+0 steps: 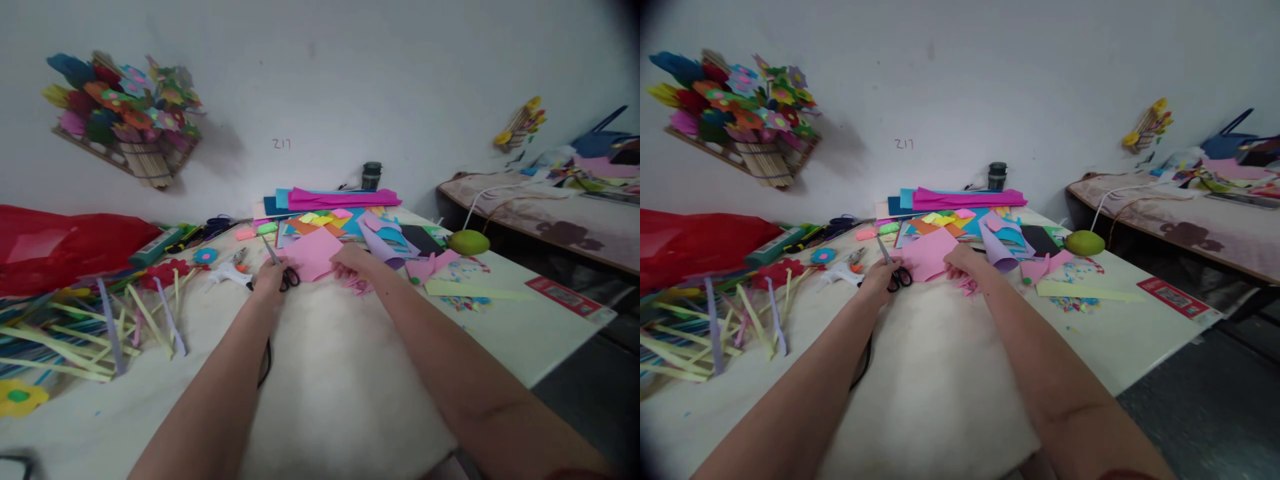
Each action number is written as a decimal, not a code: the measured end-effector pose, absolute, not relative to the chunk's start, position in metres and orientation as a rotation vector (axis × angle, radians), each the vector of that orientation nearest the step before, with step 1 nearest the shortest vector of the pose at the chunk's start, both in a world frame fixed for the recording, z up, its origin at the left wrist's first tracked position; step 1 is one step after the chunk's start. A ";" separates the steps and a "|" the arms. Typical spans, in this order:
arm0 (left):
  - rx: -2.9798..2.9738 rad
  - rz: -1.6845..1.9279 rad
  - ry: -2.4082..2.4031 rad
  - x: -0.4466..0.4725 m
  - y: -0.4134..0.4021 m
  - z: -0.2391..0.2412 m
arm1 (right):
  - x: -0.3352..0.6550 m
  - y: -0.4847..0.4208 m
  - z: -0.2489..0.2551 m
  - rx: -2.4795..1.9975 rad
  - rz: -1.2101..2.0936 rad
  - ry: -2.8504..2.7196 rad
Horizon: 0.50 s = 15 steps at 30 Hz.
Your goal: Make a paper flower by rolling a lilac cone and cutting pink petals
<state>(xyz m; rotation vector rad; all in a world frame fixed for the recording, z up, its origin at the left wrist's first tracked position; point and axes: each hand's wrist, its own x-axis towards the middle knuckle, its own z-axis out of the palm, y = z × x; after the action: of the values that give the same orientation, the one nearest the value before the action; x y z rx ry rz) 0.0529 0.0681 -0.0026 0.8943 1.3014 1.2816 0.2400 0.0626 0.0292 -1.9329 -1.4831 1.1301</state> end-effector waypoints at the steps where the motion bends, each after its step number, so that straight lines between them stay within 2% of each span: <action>1: 0.895 1.282 1.305 0.053 0.068 -0.003 | 0.242 0.062 0.031 -1.945 1.146 -1.490; 8: 0.900 1.272 1.312 0.052 0.072 -0.006 | 0.253 0.063 0.027 -1.986 1.257 -1.441; 15: 0.893 1.278 1.263 0.050 0.073 -0.009 | 0.249 0.063 0.023 -1.835 1.290 -1.252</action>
<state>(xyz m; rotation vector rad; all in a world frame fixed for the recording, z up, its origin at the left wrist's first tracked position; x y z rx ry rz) 0.0502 0.0729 -0.0088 0.8932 1.2632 1.2777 0.2495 0.0633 0.0230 -1.8348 -1.2519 1.2901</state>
